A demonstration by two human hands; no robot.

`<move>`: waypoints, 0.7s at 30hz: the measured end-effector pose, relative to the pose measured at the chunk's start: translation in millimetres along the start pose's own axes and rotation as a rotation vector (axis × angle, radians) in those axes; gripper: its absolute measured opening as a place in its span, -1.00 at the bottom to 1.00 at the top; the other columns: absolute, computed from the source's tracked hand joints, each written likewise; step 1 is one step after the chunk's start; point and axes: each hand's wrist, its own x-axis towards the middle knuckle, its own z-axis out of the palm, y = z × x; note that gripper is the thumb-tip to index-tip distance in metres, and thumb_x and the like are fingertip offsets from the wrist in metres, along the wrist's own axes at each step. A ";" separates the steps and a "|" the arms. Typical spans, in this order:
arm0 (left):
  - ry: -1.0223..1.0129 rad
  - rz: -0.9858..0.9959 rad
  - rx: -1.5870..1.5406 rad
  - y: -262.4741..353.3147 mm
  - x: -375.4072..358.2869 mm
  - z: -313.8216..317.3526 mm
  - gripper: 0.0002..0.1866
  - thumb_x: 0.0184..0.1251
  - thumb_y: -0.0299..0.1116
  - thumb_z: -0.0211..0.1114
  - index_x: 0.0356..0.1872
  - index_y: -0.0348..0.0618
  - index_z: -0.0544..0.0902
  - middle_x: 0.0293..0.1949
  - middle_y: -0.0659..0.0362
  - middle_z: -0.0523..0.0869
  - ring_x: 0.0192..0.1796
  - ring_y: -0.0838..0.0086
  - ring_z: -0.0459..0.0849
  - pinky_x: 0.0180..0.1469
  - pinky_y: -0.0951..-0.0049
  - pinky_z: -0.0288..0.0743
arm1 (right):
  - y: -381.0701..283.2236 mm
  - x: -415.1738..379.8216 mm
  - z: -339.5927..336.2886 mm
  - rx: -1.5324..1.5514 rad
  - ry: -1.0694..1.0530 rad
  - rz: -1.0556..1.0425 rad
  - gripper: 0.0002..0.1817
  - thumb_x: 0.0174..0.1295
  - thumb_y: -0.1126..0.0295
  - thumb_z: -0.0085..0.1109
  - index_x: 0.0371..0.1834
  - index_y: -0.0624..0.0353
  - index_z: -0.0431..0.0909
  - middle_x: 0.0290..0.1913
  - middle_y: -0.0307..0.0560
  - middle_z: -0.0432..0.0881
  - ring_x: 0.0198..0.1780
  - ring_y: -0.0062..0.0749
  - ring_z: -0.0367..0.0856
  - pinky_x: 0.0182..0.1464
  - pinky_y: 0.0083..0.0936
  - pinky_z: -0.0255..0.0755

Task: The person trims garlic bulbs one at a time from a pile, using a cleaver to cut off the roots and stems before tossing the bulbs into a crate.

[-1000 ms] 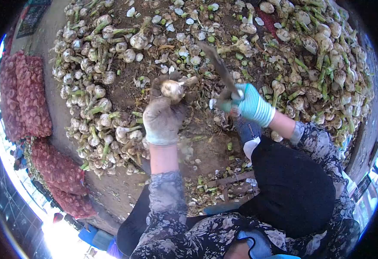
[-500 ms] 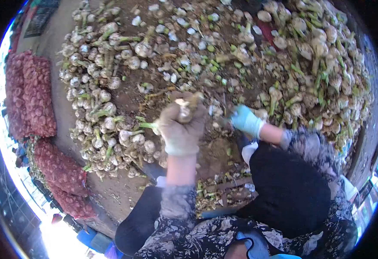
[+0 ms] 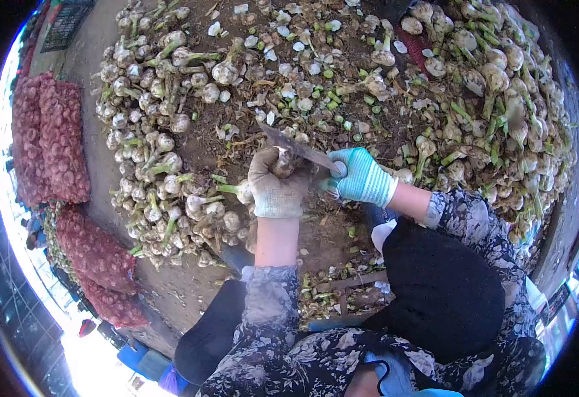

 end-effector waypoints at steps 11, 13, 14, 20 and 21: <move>-0.525 0.033 -0.104 6.0 17.0 -20.4 -0.66 -0.04 -0.32 0.07 -0.23 -0.31 0.46 -0.32 0.02 0.57 -0.34 0.32 0.54 -0.28 0.37 0.49 | 84.2 15.0 1.0 -0.450 -0.152 0.306 -0.69 0.14 0.17 -0.10 -0.42 0.17 0.55 -0.33 0.07 0.57 -0.20 -0.01 0.51 -0.12 -0.33 0.39; -0.248 0.124 0.275 -29.0 -19.9 57.6 -0.59 0.01 -0.30 0.12 -0.10 -0.29 0.44 -0.15 0.04 0.55 -0.16 0.32 0.54 -0.08 0.40 0.45 | 60.3 6.4 0.2 -0.390 -0.182 0.244 -0.70 0.12 0.19 -0.09 -0.44 0.19 0.54 -0.31 0.08 0.58 -0.20 0.00 0.51 -0.11 -0.31 0.39; -0.476 0.181 0.429 -51.2 -22.6 72.5 -0.56 0.02 -0.32 0.15 -0.03 -0.28 0.40 -0.11 0.07 0.53 -0.12 0.34 0.52 -0.01 0.41 0.41 | 168.1 16.4 33.3 -0.434 0.018 -0.035 -0.68 0.11 0.19 -0.05 -0.45 0.24 0.53 -0.33 0.09 0.59 -0.23 0.02 0.52 -0.11 -0.28 0.39; -0.062 1.187 1.752 35.8 62.6 95.7 -0.44 -0.20 -0.31 0.30 -0.03 -0.20 0.44 0.00 0.00 0.42 0.10 0.20 0.38 0.19 0.22 0.23 | 109.7 11.5 3.3 -0.021 -0.102 0.259 -0.53 0.05 -0.06 0.08 -0.50 0.22 0.49 -0.60 -0.05 0.42 -0.52 -0.09 0.38 -0.39 -0.37 0.34; 0.031 1.224 2.112 57.4 84.4 90.9 -0.47 -0.14 -0.21 0.28 -0.02 -0.03 0.47 0.03 0.03 0.38 0.14 0.19 0.33 0.28 0.14 0.07 | 100.2 8.9 0.6 -0.014 -0.094 0.286 -0.53 0.04 -0.05 0.11 -0.52 0.22 0.48 -0.60 -0.03 0.42 -0.53 -0.08 0.37 -0.40 -0.37 0.34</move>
